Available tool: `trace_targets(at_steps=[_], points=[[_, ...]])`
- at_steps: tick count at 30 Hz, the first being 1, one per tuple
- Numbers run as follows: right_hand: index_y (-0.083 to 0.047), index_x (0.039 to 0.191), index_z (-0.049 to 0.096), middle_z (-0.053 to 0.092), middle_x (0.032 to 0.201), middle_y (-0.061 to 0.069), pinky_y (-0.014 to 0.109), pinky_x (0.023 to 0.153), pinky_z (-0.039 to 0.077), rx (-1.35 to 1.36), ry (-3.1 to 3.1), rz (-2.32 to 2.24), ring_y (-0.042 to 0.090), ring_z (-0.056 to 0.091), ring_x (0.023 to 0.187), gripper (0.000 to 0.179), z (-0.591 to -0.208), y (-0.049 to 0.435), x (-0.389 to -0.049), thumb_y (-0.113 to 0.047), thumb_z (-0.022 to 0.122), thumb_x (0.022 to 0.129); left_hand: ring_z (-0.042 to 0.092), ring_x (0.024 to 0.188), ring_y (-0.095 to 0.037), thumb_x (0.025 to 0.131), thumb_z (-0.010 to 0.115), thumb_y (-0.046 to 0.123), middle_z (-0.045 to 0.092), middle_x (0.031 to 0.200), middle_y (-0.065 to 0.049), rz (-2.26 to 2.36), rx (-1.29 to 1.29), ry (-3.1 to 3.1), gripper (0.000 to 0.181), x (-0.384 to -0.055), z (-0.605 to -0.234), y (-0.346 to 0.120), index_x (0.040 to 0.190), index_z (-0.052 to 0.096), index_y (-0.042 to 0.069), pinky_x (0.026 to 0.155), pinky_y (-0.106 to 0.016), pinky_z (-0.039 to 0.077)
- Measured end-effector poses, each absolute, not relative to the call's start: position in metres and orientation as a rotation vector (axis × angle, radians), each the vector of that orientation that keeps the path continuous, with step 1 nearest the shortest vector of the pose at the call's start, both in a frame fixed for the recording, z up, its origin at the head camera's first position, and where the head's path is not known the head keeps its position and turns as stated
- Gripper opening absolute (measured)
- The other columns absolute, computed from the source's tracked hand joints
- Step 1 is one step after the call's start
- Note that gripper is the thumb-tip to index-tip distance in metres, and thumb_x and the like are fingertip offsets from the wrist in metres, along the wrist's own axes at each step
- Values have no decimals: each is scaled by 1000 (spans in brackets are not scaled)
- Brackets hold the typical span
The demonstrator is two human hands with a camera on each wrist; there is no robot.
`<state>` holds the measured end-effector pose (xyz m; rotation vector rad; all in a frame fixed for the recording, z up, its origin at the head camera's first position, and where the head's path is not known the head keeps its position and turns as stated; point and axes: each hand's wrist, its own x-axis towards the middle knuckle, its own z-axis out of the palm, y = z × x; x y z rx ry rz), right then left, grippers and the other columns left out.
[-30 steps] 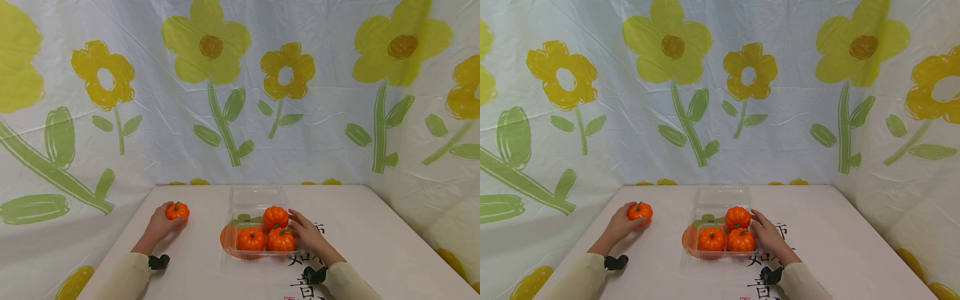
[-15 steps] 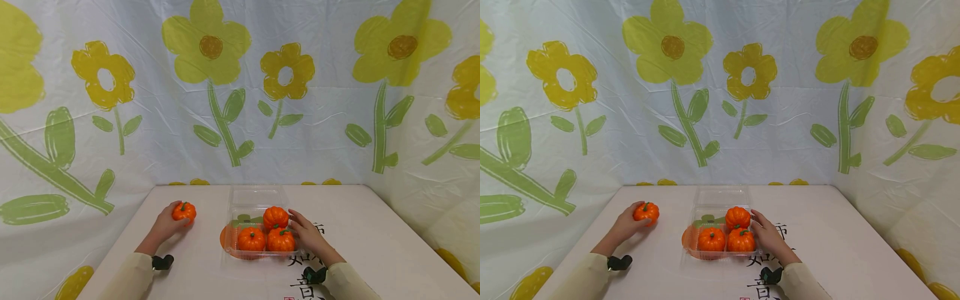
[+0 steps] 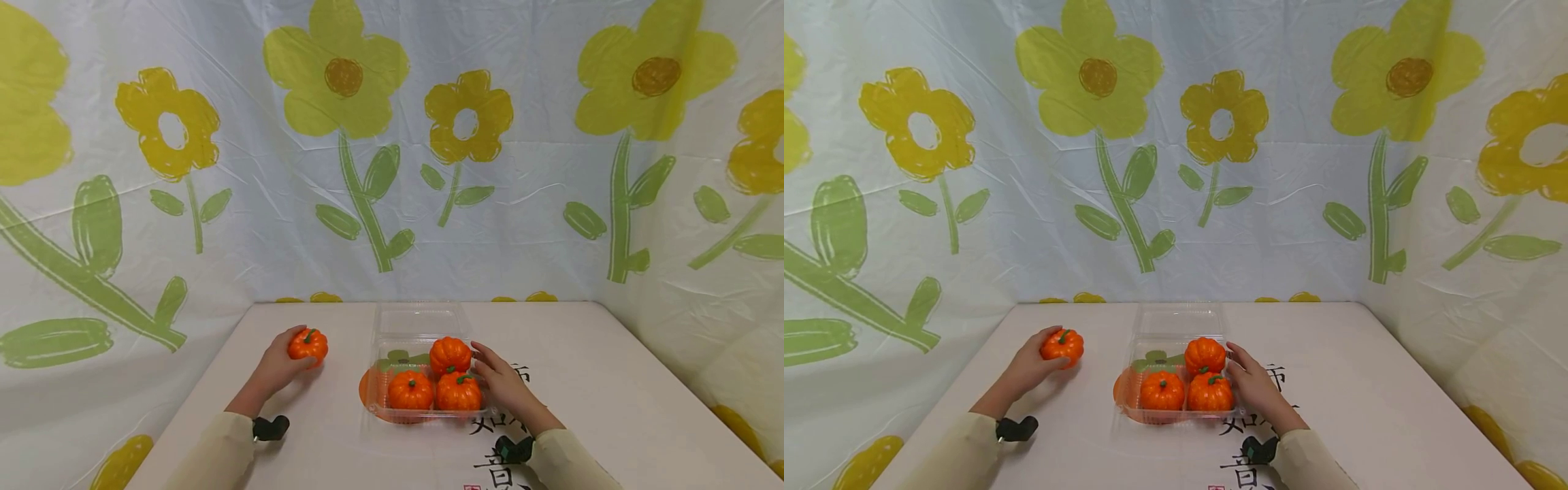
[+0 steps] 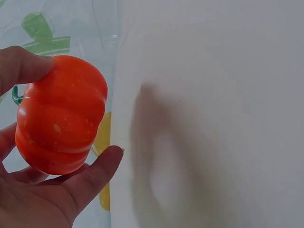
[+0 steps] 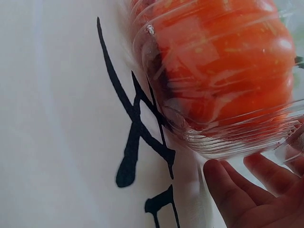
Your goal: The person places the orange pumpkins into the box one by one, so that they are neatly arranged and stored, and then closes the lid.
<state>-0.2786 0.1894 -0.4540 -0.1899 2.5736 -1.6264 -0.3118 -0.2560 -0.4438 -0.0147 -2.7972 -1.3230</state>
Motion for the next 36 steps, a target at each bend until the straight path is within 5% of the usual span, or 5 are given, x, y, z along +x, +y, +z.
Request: trace_targets(at_steps=[31,36], points=[[-18,153,27,34,154,21,51,93,52,-190,2570,-1648,45,48,130,50,-457,190,-280,-25,37,105,39,133,-33,79,79,26,35,150,-7,-1458,-130,-2761,77,-309,-436,-230,145,40,31,106,-55,41],[-18,153,26,34,153,22,51,93,52,-195,2566,-1648,46,48,130,50,-457,190,-279,-25,37,105,40,133,-31,83,72,28,36,150,-6,-1458,-152,-2747,67,-309,-434,-226,144,42,32,107,-54,41]])
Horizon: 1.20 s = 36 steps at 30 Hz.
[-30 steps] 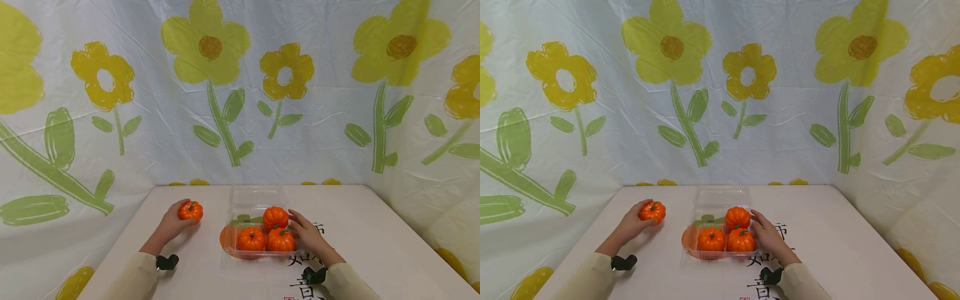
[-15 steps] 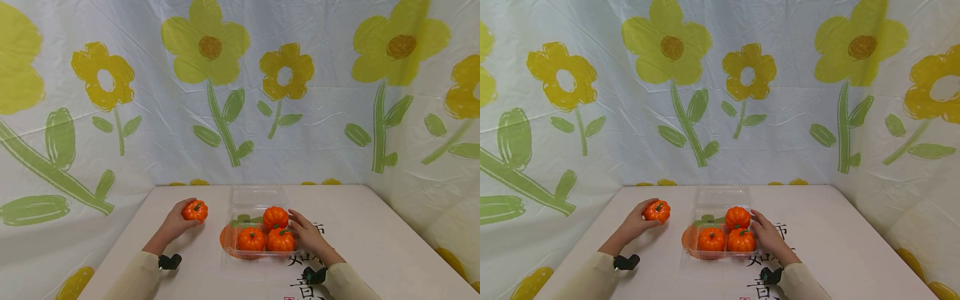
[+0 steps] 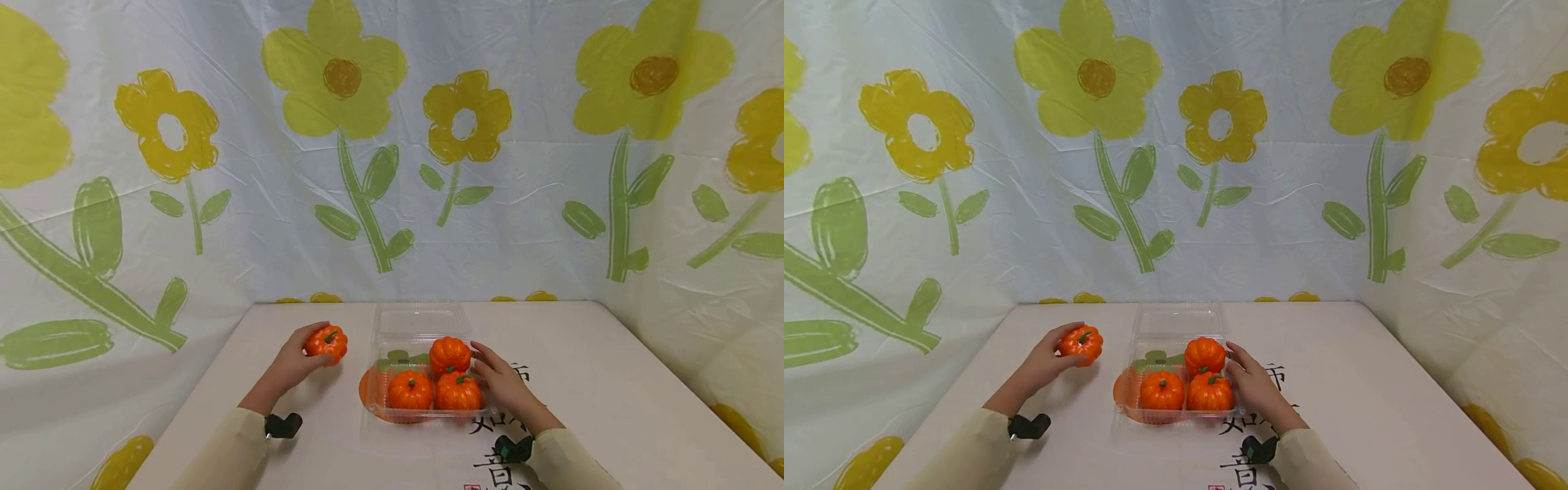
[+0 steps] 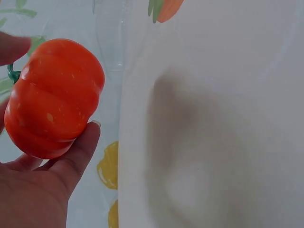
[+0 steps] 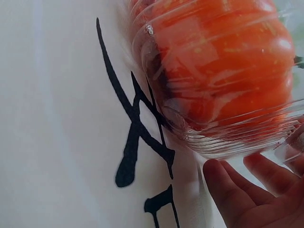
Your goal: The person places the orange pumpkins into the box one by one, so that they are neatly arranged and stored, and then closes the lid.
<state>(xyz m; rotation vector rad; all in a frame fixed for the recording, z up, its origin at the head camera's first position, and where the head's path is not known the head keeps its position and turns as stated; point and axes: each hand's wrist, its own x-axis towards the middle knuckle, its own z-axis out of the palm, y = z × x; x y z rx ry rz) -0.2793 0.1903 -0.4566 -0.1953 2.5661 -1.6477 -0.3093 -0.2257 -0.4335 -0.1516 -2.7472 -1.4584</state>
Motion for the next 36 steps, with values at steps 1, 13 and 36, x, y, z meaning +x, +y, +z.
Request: trace_targets(at_steps=[1,13,36], points=[[-18,153,26,34,153,22,51,93,52,-200,2567,-1646,46,47,130,50,-456,190,-279,-24,37,105,40,133,-30,85,69,27,36,150,-6,-1452,-160,-2742,64,-309,-433,-225,143,43,32,107,-54,41],[-19,152,28,33,154,22,53,93,52,-190,2553,-1650,46,48,129,49,-453,190,-276,-23,38,105,43,130,-29,95,50,22,41,148,-5,-1459,-226,-2721,47,-310,-427,-212,140,48,34,102,-49,47],[-18,153,27,34,153,22,52,95,51,-206,2577,-1638,45,48,130,50,-455,191,-278,-25,39,104,45,130,-28,97,49,19,46,142,-4,-1375,-451,-2696,45,-312,-412,-186,138,51,39,105,-52,43]])
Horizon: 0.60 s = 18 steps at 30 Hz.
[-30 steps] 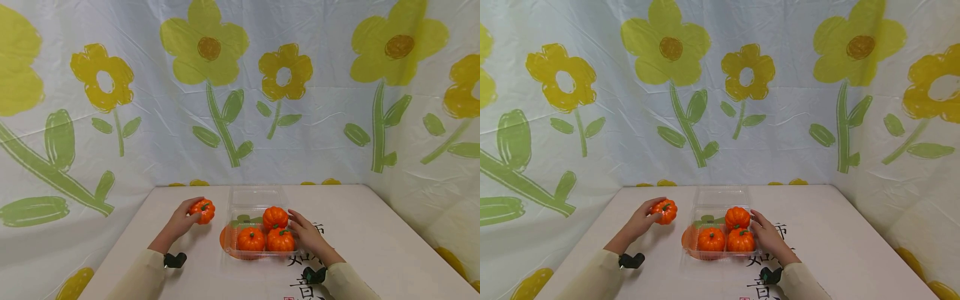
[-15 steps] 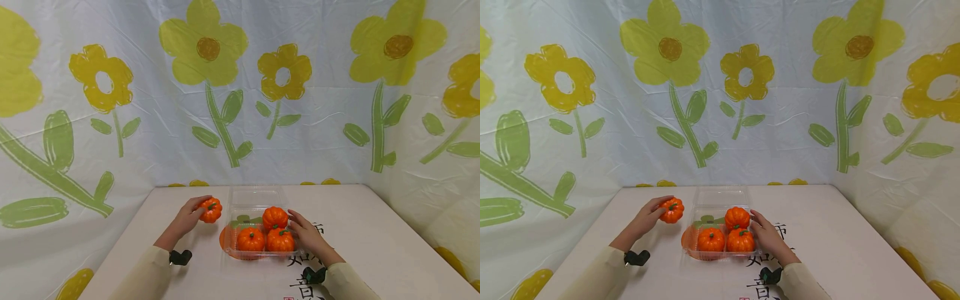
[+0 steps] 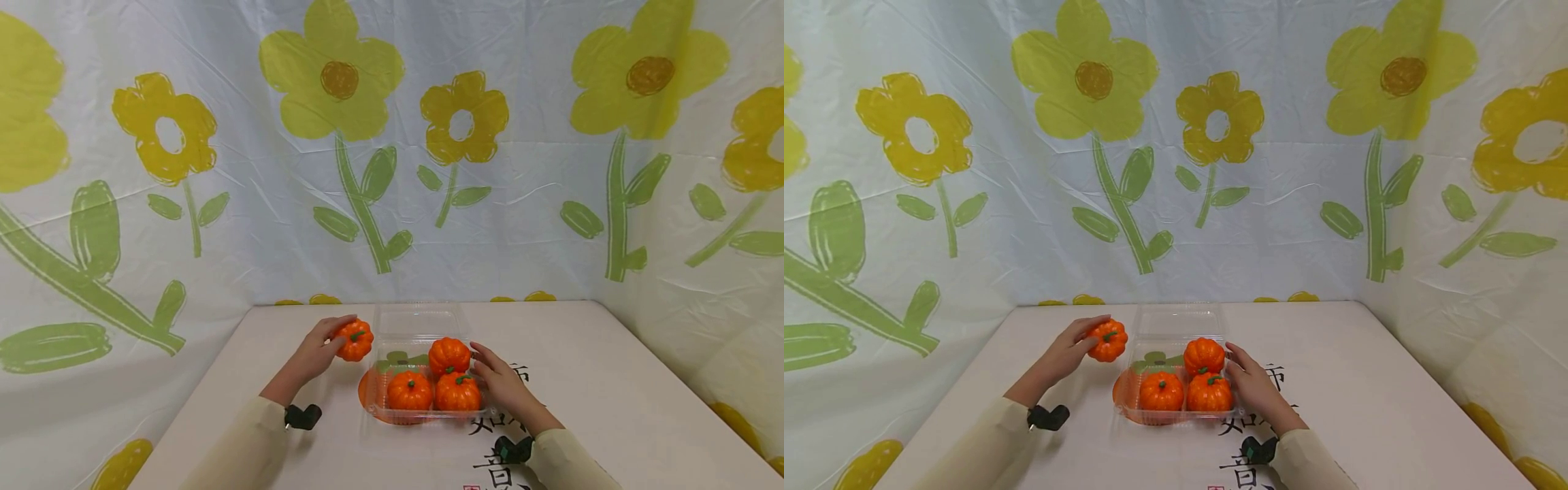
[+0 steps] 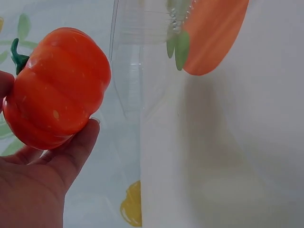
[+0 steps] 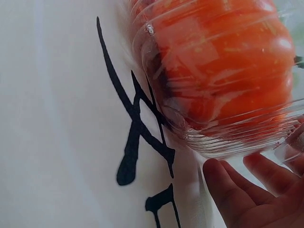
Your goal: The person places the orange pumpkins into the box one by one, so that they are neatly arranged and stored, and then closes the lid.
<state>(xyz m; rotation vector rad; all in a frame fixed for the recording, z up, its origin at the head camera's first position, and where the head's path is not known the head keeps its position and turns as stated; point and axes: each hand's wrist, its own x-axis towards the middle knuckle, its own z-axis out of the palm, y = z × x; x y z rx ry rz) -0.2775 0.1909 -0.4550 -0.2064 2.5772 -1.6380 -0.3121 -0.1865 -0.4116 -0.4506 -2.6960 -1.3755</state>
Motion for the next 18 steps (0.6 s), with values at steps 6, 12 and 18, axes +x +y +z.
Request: trace_targets(at_steps=[6,12,18], points=[[-17,153,27,34,153,23,52,95,51,-229,2569,-1648,45,48,130,50,-455,192,-277,-24,38,105,45,129,-28,97,50,21,44,144,-4,-1374,-467,-2697,44,-311,-408,-181,137,50,38,105,-52,43],[-18,153,27,33,154,22,53,93,52,-224,2558,-1654,45,48,130,49,-454,192,-276,-24,38,105,45,128,-29,98,51,19,45,144,-7,-1353,-510,-2679,43,-312,-406,-174,139,50,30,106,-53,42],[-17,153,27,33,154,22,53,94,51,-227,2566,-1650,45,47,131,49,-455,192,-277,-23,37,105,44,130,-27,99,53,23,44,145,-5,-1350,-554,-2687,42,-314,-405,-169,140,48,29,107,-53,41]])
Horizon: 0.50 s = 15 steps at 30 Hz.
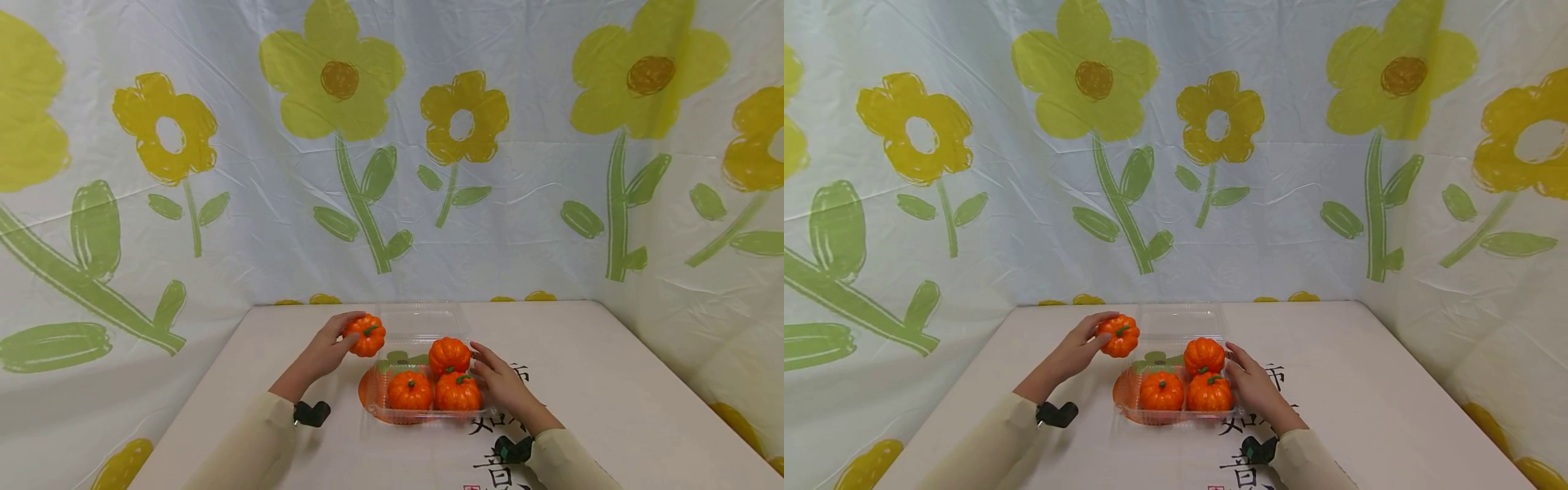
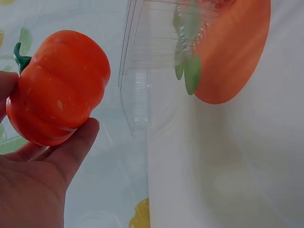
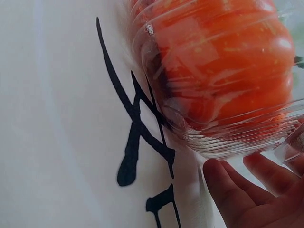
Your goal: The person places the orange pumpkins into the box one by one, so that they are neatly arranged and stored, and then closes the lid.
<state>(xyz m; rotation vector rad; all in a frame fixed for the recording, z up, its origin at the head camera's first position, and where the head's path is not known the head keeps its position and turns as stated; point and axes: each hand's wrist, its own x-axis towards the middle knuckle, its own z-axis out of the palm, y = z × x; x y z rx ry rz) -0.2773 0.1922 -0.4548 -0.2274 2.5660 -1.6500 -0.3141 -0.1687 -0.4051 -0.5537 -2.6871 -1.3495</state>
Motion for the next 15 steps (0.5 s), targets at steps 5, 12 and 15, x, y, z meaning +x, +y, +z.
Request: trace_targets(at_steps=[5,12,15], points=[[-18,153,27,33,154,21,52,94,52,-219,2570,-1646,45,47,131,49,-455,192,-278,-23,37,105,45,129,-26,99,53,21,46,143,-2,-1364,-608,-2676,41,-314,-403,-165,138,49,31,107,-53,41],[-17,153,26,32,154,22,52,94,51,-228,2564,-1647,45,46,131,50,-455,192,-278,-24,36,105,47,127,-21,99,53,19,47,142,3,-1328,-664,-2683,40,-315,-402,-160,137,49,31,105,-49,45],[-17,153,26,33,154,22,52,94,51,-219,2565,-1647,45,47,131,50,-455,192,-278,-23,36,105,47,128,-22,99,54,18,47,143,2,-1330,-711,-2671,40,-315,-401,-157,137,50,29,104,-49,45]])
